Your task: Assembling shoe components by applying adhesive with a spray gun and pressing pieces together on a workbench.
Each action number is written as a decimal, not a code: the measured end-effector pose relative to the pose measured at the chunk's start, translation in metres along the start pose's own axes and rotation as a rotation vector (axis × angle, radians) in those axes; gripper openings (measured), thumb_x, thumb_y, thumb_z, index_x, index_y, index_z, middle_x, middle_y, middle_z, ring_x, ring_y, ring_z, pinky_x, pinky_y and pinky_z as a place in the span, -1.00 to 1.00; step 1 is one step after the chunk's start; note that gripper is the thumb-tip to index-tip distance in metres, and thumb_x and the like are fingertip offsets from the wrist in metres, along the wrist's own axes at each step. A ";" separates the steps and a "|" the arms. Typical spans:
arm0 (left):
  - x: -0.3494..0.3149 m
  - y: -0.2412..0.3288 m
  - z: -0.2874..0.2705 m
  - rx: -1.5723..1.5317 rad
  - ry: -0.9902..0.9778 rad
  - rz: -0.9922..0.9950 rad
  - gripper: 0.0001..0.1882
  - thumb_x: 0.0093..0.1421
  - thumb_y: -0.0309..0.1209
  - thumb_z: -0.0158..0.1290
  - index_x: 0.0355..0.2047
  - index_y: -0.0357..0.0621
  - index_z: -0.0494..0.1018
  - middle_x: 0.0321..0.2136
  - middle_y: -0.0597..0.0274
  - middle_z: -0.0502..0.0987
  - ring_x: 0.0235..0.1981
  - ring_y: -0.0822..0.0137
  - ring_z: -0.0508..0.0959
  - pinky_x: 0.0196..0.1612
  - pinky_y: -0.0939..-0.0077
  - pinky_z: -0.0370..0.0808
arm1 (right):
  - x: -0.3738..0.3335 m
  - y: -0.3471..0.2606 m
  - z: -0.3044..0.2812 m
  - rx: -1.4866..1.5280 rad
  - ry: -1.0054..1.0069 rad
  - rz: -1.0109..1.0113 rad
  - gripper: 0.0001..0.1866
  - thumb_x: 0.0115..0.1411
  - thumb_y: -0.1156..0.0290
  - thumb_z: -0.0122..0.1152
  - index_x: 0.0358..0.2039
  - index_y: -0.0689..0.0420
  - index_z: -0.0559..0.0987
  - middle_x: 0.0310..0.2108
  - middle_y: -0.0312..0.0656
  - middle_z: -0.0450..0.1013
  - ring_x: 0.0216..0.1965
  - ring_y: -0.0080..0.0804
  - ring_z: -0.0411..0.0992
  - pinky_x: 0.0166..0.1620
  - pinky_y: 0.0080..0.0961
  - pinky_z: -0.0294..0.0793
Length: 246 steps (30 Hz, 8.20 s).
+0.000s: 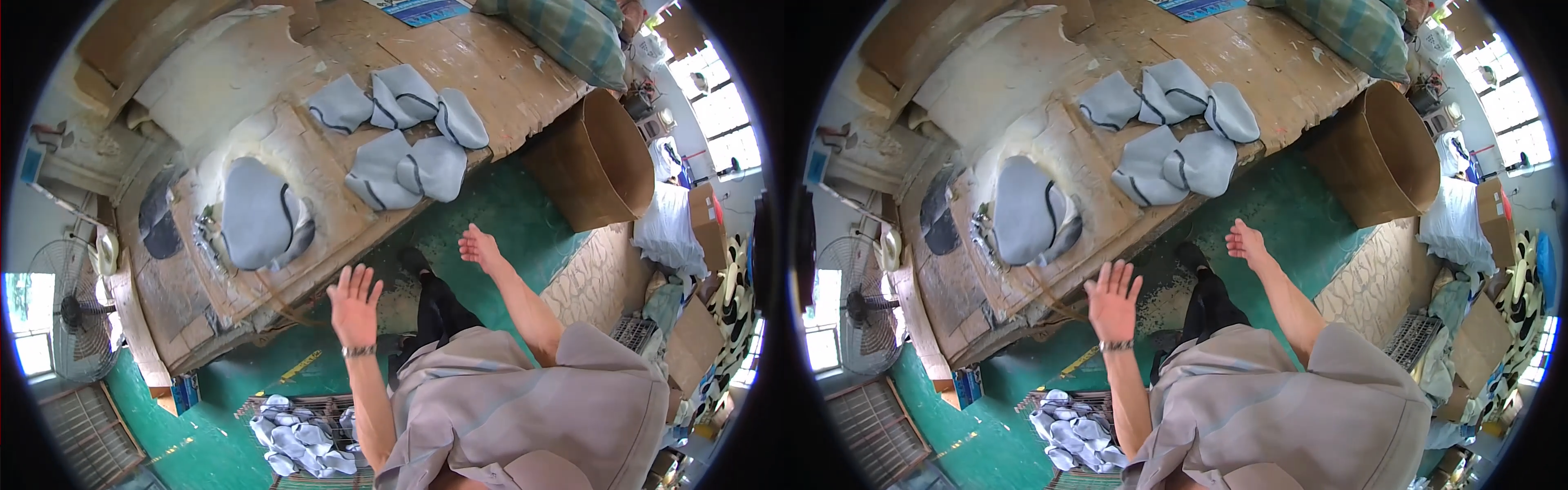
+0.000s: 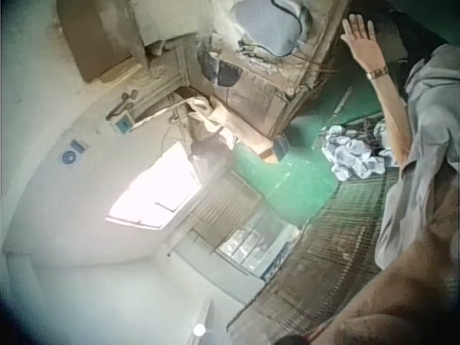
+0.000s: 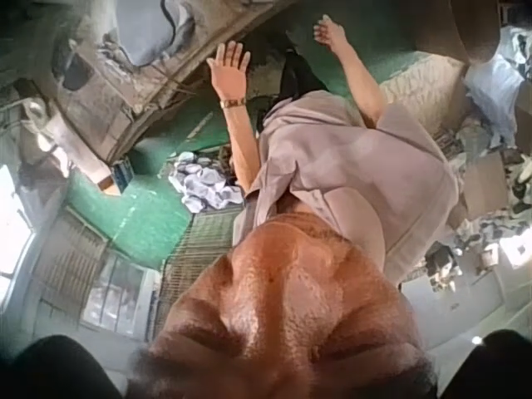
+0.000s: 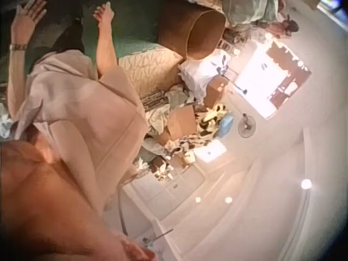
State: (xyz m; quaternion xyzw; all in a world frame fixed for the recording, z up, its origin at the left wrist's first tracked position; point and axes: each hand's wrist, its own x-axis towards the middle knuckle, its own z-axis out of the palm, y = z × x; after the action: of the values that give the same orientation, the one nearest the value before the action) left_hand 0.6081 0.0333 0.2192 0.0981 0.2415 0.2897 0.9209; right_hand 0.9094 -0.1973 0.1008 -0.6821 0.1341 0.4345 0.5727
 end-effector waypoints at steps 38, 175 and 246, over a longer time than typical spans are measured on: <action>0.284 -0.187 0.111 0.296 0.862 0.330 -0.22 0.09 -0.74 0.26 0.26 -0.18 0.12 0.11 -0.01 0.42 0.01 0.11 0.54 -0.04 0.00 0.61 | 0.168 -0.291 0.030 0.509 0.270 -0.331 -0.57 0.20 0.34 0.46 0.02 -0.04 0.46 -0.04 -0.37 0.50 -0.01 -0.38 0.46 0.03 -0.23 0.48; -0.649 -0.259 -0.395 -0.845 0.679 2.319 0.09 0.24 0.48 -0.20 0.53 -0.01 -0.05 0.50 -0.12 0.01 0.52 -0.12 -0.04 0.50 -0.24 -0.08 | -0.282 0.702 0.365 -2.583 -1.661 -0.098 -0.56 0.36 0.01 0.16 -0.15 0.19 0.63 -0.38 -0.23 0.60 -0.43 -0.51 0.55 -0.38 -0.52 0.55; -0.224 0.215 0.044 -0.085 0.385 1.514 -0.36 0.25 -0.75 0.14 0.29 -0.03 0.31 0.03 0.22 0.55 0.04 0.39 0.52 0.15 0.43 0.45 | -0.362 -0.198 0.452 -0.027 -1.375 -0.378 -0.65 0.48 0.29 0.06 0.11 0.25 0.57 0.11 -0.09 0.56 0.19 -0.31 0.44 0.35 -0.23 0.24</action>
State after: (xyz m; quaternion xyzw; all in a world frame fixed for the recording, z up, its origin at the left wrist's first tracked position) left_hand 0.3654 0.0756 0.4131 0.1489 0.2529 0.8599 0.4176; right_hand 0.6332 0.1560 0.5175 -0.2722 -0.3836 0.6613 0.5844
